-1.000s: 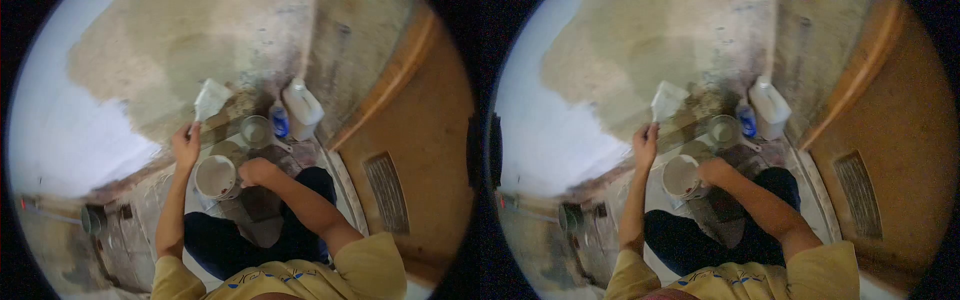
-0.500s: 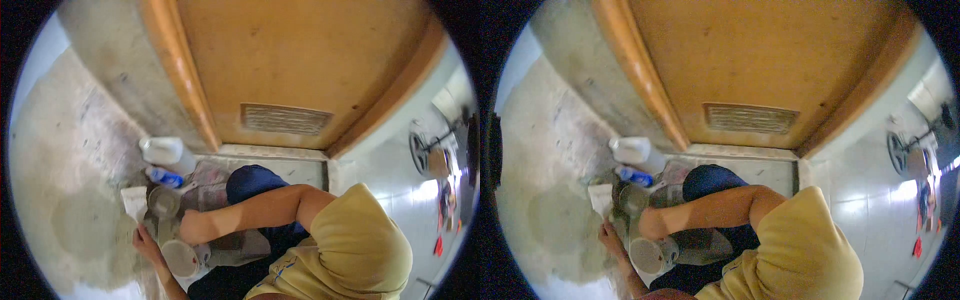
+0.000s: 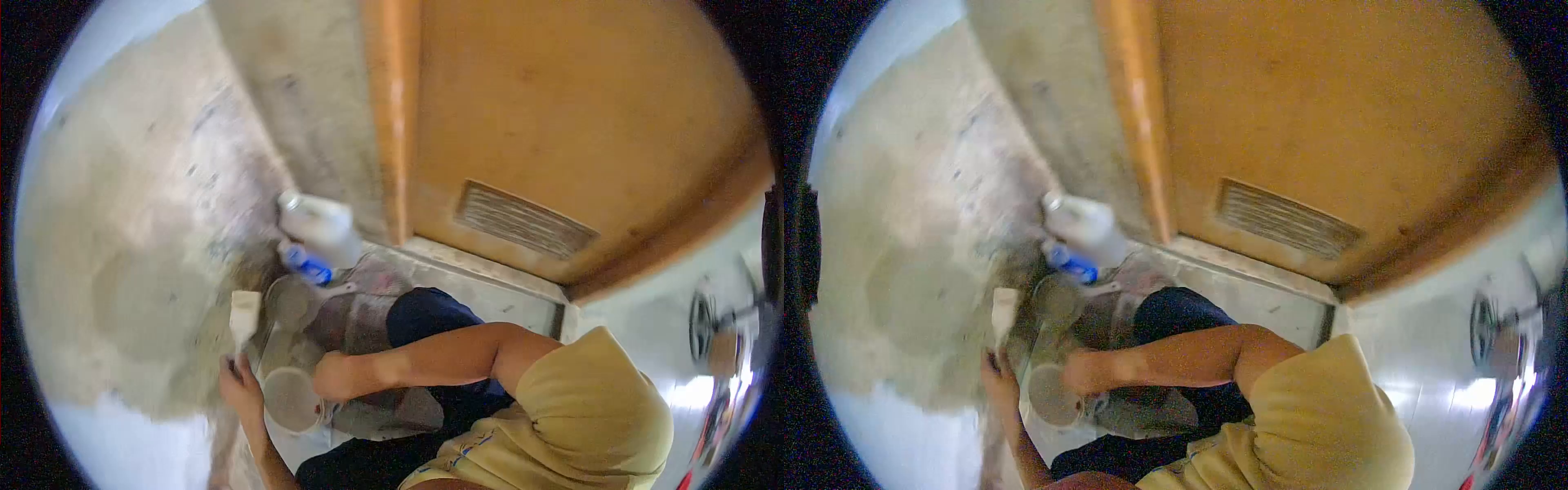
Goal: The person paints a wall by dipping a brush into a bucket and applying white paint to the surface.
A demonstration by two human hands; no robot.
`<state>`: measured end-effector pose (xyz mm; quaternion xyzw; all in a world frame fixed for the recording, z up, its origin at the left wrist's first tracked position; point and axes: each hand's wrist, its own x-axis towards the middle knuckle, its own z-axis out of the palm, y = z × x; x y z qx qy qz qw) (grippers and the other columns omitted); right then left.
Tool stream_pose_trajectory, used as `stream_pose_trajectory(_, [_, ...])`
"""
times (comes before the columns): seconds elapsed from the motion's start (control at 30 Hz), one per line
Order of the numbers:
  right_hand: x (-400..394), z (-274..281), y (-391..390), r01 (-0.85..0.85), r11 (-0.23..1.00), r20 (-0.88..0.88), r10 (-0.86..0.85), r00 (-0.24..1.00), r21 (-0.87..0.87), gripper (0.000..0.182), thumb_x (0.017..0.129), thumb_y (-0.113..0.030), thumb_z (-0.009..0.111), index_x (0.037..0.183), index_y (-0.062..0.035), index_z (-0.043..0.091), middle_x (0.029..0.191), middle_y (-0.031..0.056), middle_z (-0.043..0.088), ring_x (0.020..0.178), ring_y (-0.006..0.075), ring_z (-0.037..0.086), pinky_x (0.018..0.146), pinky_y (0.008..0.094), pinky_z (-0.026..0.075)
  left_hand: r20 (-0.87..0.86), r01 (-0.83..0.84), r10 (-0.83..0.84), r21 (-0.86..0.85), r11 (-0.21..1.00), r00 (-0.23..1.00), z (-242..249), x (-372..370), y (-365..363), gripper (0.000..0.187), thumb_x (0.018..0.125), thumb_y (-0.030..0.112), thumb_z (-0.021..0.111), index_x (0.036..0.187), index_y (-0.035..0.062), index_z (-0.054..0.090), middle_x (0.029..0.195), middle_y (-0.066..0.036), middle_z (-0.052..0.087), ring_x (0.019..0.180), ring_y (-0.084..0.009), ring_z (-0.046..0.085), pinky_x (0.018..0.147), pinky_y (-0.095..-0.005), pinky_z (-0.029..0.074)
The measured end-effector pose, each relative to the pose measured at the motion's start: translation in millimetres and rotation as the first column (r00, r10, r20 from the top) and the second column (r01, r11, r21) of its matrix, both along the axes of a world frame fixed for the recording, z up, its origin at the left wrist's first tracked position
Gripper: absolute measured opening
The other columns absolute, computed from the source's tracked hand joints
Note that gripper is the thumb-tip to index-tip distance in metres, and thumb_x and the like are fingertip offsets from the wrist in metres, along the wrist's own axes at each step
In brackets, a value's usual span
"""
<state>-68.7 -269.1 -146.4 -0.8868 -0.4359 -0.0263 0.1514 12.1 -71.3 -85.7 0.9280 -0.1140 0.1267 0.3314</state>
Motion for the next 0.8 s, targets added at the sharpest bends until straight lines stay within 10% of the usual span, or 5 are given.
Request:
stream_pose_trajectory(0.13, [-39,-1,66,-0.02,0.764,-0.207,-0.149,0.967,-0.645,0.013,0.067,-0.022,0.067,0.073,-0.0113,0.068,0.079,0.0109,0.067,0.077,0.0297,0.066,0.064,0.0459,0.051,0.146,-0.086,0.044,0.294,0.952,0.988,-14,-26,61,0.032,0.086,0.024,0.064,0.1,-0.0029,0.056,0.089,-0.02,0.06,0.083,-0.0384,0.057,0.075,-0.0446,0.046])
stream_pose_trajectory(0.2, [-52,-26,86,-0.662,0.665,-0.613,0.373,0.697,-0.348,0.013,0.066,-0.021,0.068,0.074,-0.0105,0.068,0.078,0.0107,0.066,0.075,0.0287,0.065,0.059,0.0454,0.05,-0.047,0.023,-0.002,0.442,0.897,0.999,4,-36,79,0.03,0.081,0.021,0.066,0.098,-0.0017,0.057,0.09,-0.02,0.06,0.084,-0.0404,0.057,0.075,-0.0471,0.045])
stream_pose_trajectory(0.3, [-109,-126,97,-0.713,0.692,-0.485,0.664,0.568,0.113,0.016,0.062,-0.023,0.07,0.073,-0.0115,0.069,0.075,0.0095,0.066,0.07,0.0282,0.063,0.054,0.0445,0.049,-0.353,0.07,0.14,0.522,0.85,0.925,37,-49,82,0.024,0.073,0.019,0.068,0.084,0.0002,0.059,0.087,-0.021,0.061,0.086,-0.0405,0.058,0.073,-0.0474,0.045])
stream_pose_trajectory(0.6, [-63,-68,118,-0.645,0.28,-0.627,0.16,0.762,-0.711,0.035,0.071,-0.019,0.071,0.105,-0.0109,0.071,0.108,0.0118,0.067,0.095,0.0309,0.065,0.085,0.0501,0.046,-0.625,0.38,0.27,0.705,0.599,0.733,-23,-35,68,0.02,0.072,0.016,0.065,0.086,0.0015,0.065,0.089,-0.022,0.066,0.086,-0.0382,0.064,0.075,-0.0456,0.052])
stream_pose_trajectory(0.8, [-75,-50,108,-0.635,0.671,-0.674,0.268,0.689,-0.382,0.034,0.075,-0.023,0.068,0.104,-0.0072,0.07,0.106,0.0125,0.068,0.099,0.0305,0.065,0.089,0.05,0.044,-0.523,0.392,0.106,0.744,0.541,0.846,-80,-29,43,0.014,0.076,0.016,0.062,0.085,0.0075,0.067,0.083,-0.015,0.068,0.079,-0.0325,0.068,0.064,-0.0428,0.055])
